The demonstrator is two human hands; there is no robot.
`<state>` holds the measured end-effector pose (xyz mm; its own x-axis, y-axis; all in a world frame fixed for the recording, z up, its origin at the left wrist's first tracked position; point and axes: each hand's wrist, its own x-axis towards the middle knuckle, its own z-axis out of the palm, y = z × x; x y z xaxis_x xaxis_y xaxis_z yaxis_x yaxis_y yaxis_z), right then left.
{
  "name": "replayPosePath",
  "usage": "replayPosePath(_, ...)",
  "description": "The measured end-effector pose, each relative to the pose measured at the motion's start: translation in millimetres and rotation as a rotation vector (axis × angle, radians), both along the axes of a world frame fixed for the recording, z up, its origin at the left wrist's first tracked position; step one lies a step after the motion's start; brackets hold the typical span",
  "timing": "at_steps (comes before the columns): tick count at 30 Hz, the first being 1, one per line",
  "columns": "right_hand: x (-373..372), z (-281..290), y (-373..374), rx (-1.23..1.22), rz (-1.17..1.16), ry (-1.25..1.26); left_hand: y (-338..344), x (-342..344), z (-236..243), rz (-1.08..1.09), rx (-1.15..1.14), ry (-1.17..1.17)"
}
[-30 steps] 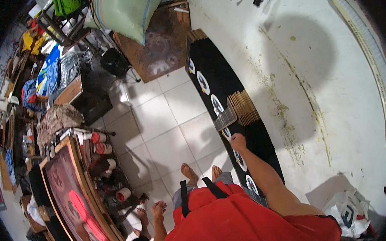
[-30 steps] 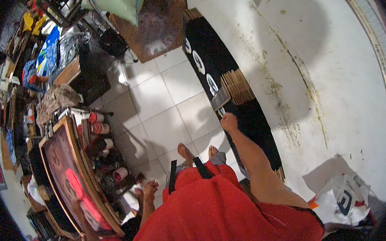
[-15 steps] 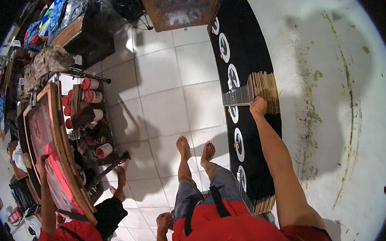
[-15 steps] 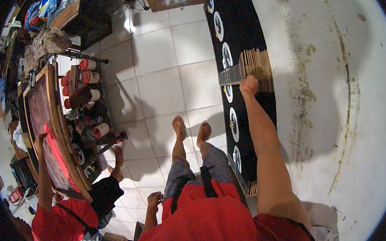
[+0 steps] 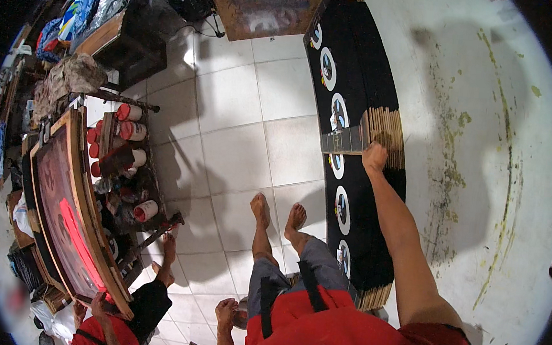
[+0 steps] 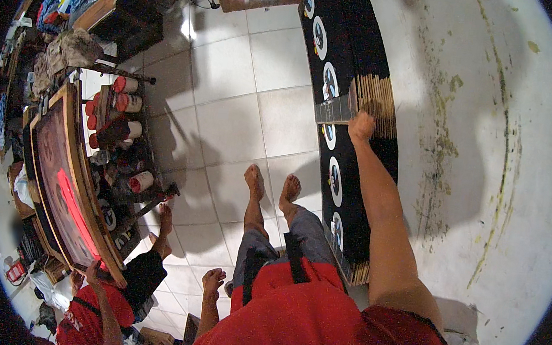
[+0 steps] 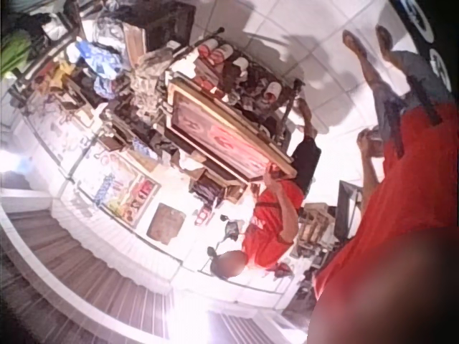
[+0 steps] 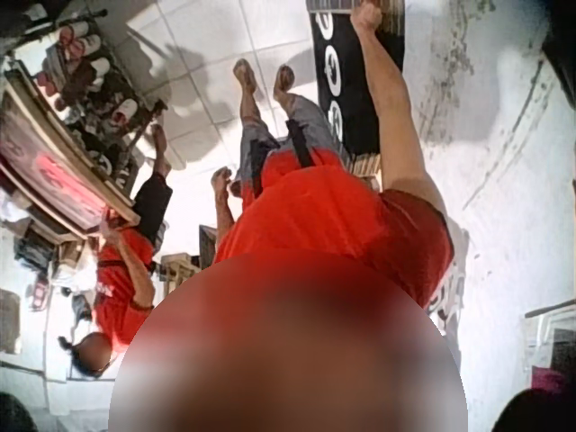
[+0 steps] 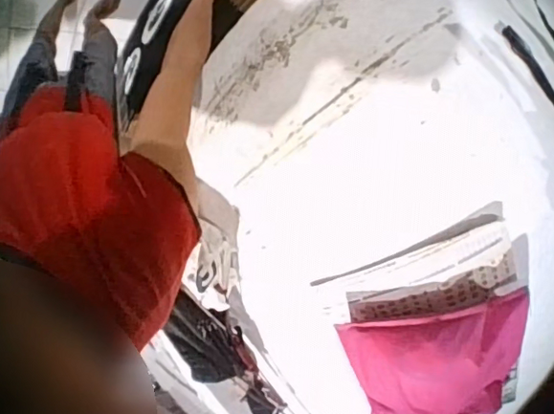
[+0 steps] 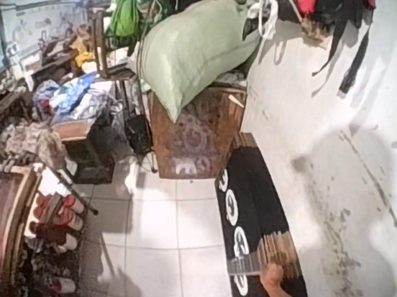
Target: The person assists in a screen printing operation by taking printed black fabric from a coworker and stacking it on a nearby table. The coworker uses a squeegee to apply pink ink through a screen onto the fabric. The camera wearer handles the finished printed pieces and places them in a growing stack.
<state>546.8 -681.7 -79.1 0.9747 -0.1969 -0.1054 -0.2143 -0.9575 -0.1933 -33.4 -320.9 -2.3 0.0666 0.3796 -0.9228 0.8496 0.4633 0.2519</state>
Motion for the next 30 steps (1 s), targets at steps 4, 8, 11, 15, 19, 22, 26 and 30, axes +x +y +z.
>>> replayPosePath(4, 0, -2, -2, 0.024, 0.026, -0.005, 3, 2, 0, -0.01, 0.011, 0.032)
replayPosePath(8, 1, 0, 1, 0.056, -0.015, -0.03, 0, 2, 0, 0.016, 0.015, 0.04)
replayPosePath(11, -3, 11, 5, 0.075, -0.057, -0.064, -2, 2, 1, 0.049, 0.02, 0.007)
replayPosePath(15, -40, 30, 15, 0.131, -0.12, -0.074, -3, 5, 4, 0.064, 0.03, -0.015)
replayPosePath(19, -135, 35, 29, 0.197, -0.009, 0.109, -8, 20, 2, 0.071, 0.015, -0.066)
replayPosePath(22, -217, 32, 37, 0.142, 0.142, 0.386, -9, 40, -4, 0.047, 0.026, -0.071)
replayPosePath(26, -276, 37, 15, 0.364, 0.314, 0.62, 1, 63, -8, 0.055, 0.053, -0.218)
replayPosePath(30, -256, 11, -9, 0.039, 0.559, 0.701, 10, 74, -18, 0.061, 0.1, -0.238)
